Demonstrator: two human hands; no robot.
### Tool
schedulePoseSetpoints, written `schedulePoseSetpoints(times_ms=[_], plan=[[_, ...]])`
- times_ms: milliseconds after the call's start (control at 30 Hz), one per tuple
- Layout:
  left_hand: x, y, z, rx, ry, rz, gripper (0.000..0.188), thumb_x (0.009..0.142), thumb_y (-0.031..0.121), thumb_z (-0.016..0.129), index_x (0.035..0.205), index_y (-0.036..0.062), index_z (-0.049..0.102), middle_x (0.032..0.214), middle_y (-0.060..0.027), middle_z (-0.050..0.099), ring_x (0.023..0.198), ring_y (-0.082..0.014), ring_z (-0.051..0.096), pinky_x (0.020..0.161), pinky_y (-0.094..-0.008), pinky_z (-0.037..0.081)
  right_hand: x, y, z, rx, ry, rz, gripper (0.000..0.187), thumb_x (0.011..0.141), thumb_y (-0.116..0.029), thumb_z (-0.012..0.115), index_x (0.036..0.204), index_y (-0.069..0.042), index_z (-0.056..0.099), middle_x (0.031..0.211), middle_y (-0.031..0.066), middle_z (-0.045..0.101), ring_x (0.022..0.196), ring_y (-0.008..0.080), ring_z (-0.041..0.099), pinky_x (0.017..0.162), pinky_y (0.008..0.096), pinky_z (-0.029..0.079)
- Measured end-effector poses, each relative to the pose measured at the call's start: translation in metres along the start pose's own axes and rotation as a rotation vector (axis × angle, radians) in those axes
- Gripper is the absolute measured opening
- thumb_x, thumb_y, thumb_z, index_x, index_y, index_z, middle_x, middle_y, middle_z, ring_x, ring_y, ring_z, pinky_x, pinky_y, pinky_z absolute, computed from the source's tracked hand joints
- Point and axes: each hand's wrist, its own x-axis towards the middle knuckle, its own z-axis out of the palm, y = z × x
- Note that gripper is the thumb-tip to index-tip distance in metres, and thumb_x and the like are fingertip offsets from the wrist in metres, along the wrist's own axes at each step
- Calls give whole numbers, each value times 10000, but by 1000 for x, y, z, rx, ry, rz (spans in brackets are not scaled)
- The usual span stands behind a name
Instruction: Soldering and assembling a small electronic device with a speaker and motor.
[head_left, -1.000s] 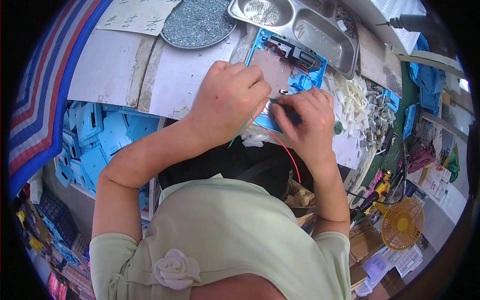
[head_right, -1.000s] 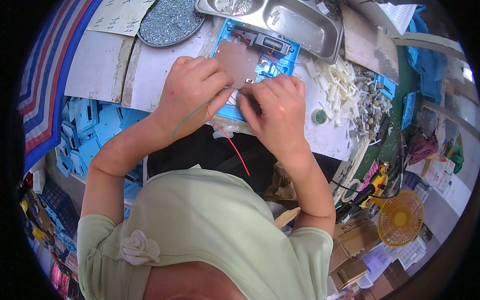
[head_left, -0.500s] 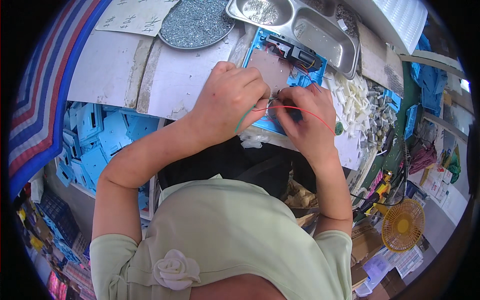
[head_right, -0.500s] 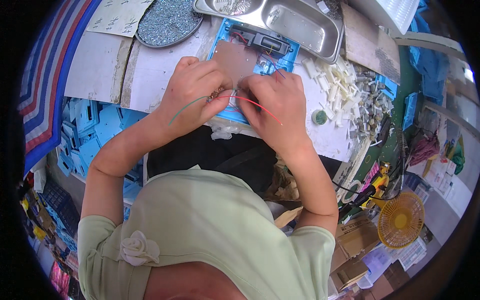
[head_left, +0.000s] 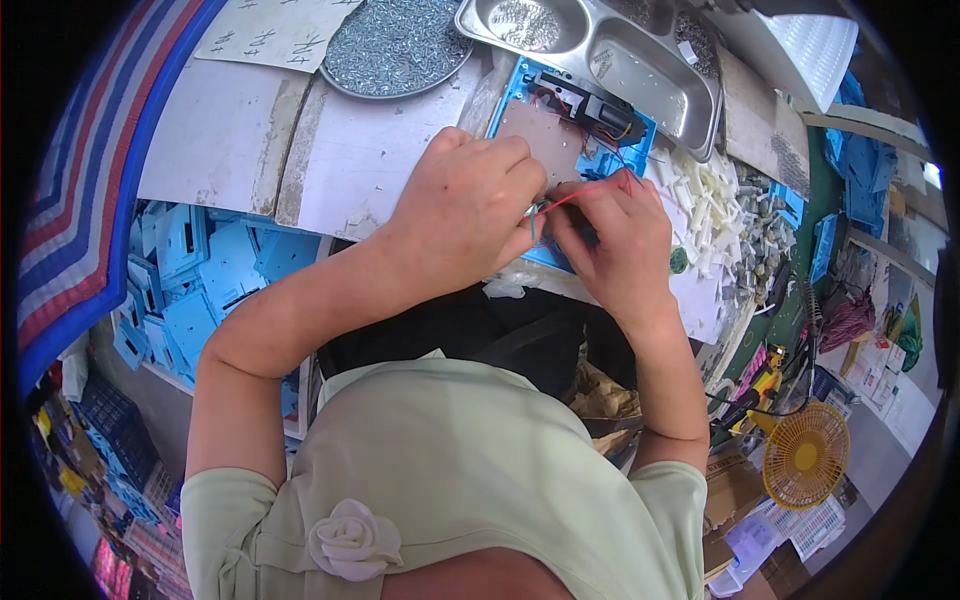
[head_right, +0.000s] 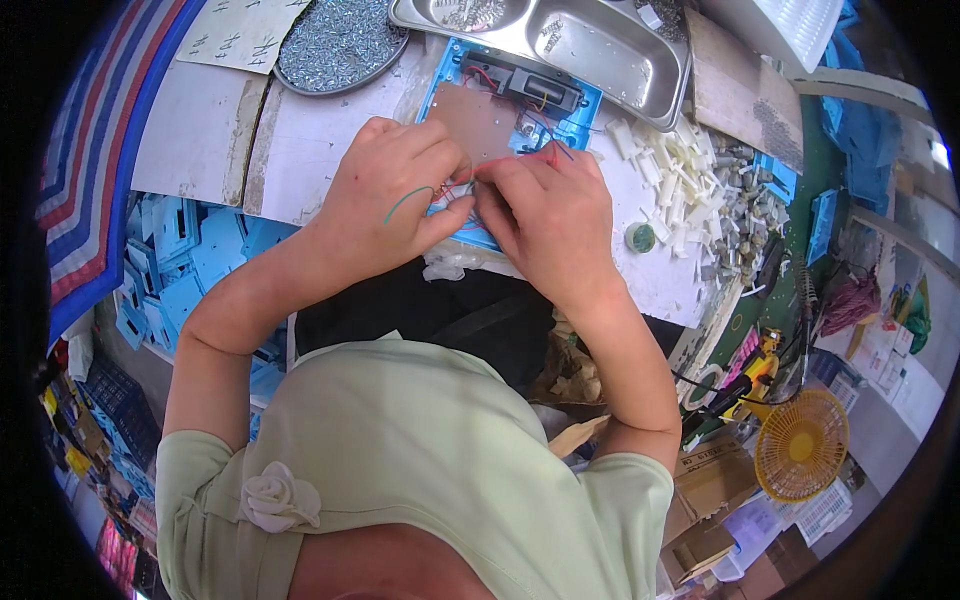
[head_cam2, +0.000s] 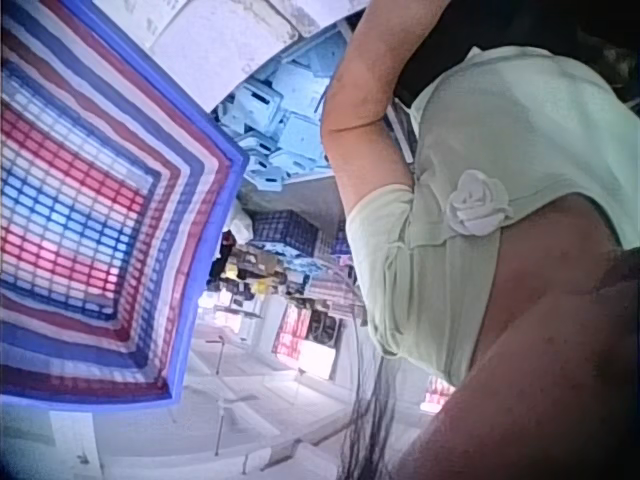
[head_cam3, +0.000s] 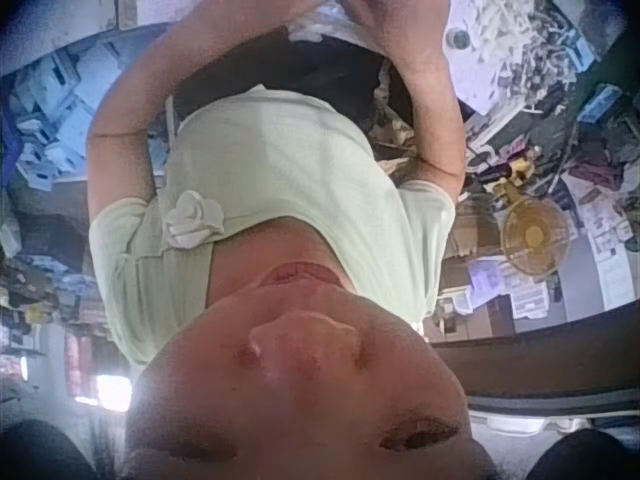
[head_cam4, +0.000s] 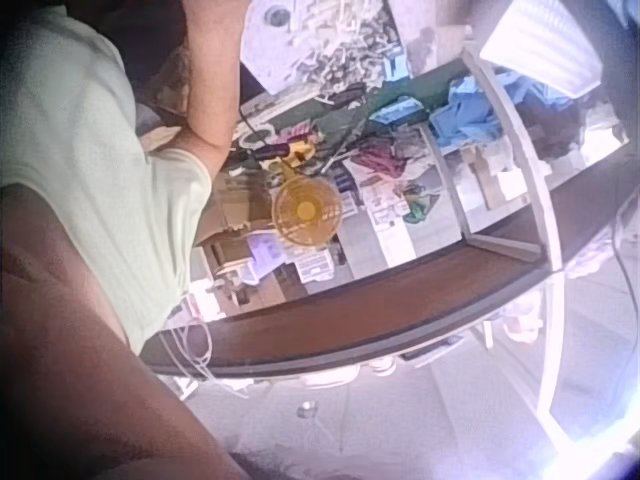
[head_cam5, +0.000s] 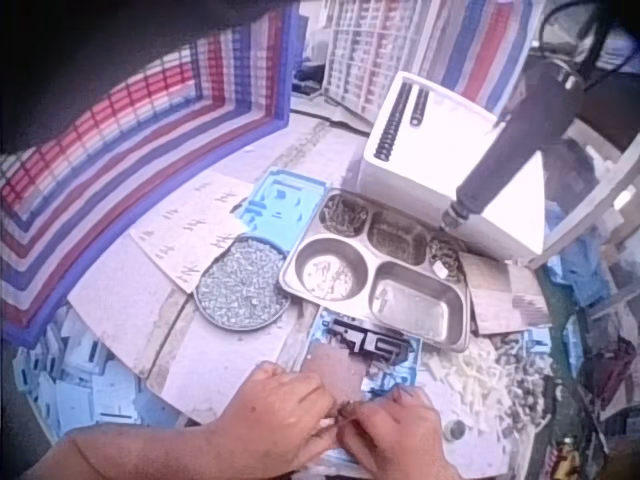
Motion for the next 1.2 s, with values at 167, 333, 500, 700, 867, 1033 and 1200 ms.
schedulePoseSetpoints(times_ms=[167, 333, 500, 700, 867, 1033, 1200], plan=[[1, 1, 2, 33, -2, -13, 186, 765, 142, 761, 874, 93, 619, 823, -61, 556, 797, -263, 611, 763, -406, 420, -1, 3, 1, 30, 10, -25, 158, 774, -96, 797, 893, -106, 692, 809, 42, 705, 727, 273, 599, 720, 390, 451], [-1, 1, 5, 69, 31, 11, 199, 737, 138, 768, 849, 95, 608, 808, -61, 552, 772, -263, 610, 754, -404, 426, 1, 5, -2, 40, -5, -53, 162, 770, -89, 795, 894, -105, 693, 819, 42, 703, 728, 274, 598, 719, 387, 449], [-3, 0, 9, 63, 99, 32, 217, 717, 121, 774, 832, 94, 592, 789, -59, 541, 746, -264, 599, 739, -394, 432, 12, 1, -9, 10, -64, -66, 154, 776, -125, 789, 896, -108, 695, 802, 37, 688, 741, 261, 607, 727, 388, 456], [-8, 1, 9, 73, 120, 30, 209, 727, 104, 771, 824, 83, 587, 784, -66, 535, 740, -264, 594, 734, -396, 436, 22, -4, -17, -157, -196, -179, 178, 738, -134, 787, 890, -112, 697, 753, 29, 660, 741, 235, 613, 719, 387, 468], [-16, 3, 6, 89, 113, 40, 182, 740, 90, 786, 884, 72, 676, 821, -52, 592, 775, -243, 619, 762, -385, 448, 17, -6, -8, -218, -163, -192, 220, 709, -72, 797, 912, -99, 715, 739, 35, 664, 708, 231, 615, 682, 378, 479], [-25, 7, 5, 97, 119, 19, 194, 737, 80, 801, 924, 73, 747, 895, -28, 662, 816, -216, 639, 789, -369, 460, 15, -4, -6, -123, -105, -143, 183, 721, -166, 761, 879, -99, 696, 692, 35, 626, 718, 224, 611, 670, 369, 475], [-25, 4, 6, 26, 157, 27, 169, 738, 68, 796, 893, 64, 728, 883, -42, 656, 817, -229, 645, 779, -384, 482, 11, -6, -4, -248, -83, -246, 157, 746, -179, 738, 874, -96, 697, 700, 26, 616, 725, 217, 603, 667, 359, 473]])
